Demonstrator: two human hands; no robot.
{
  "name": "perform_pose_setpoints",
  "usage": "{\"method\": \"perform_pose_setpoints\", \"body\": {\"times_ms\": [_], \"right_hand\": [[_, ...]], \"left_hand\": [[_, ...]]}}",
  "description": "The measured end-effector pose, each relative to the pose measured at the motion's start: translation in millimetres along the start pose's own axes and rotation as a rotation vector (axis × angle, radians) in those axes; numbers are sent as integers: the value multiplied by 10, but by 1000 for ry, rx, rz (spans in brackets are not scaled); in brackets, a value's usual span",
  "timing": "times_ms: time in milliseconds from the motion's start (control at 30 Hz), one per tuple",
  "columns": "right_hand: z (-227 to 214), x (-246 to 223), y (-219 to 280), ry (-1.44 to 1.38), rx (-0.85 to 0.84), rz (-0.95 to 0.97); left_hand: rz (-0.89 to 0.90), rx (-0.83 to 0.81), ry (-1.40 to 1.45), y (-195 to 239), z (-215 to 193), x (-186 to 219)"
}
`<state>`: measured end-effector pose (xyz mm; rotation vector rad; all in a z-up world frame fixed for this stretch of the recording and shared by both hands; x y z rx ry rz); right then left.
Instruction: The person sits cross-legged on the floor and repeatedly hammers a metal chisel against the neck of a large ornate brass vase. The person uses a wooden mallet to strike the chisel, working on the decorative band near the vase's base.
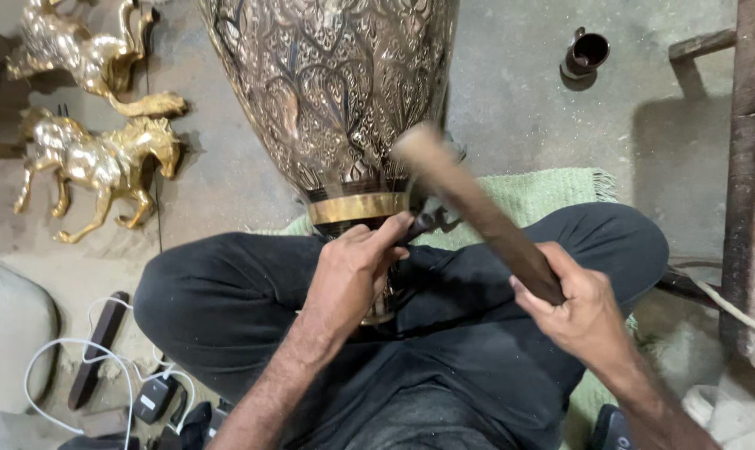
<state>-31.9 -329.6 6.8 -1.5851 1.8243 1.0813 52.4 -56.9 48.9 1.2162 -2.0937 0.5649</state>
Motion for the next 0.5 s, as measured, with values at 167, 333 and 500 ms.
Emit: {"method": "perform_pose_setpoints", "body": {"times_ms": [167,333,500], "right_hand": [[11,56,24,80,-66,78],[21,56,12,186,-28,89],[52,107,-13,69,-1,71]], "left_hand": [[-161,-106,-14,-11,-7,7],[0,-63,23,-39,-6,-40],[-8,-83,23,-25,9,-70]]}}
Point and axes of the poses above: each hand's wrist, its own y-axis away from the middle knuckle, its own z-axis out of the palm, x = y × z, the point moved 1 cm from there along -y, towards the middle knuckle, and after that the axes turned 7 degrees about y, right-handed, at the moved point
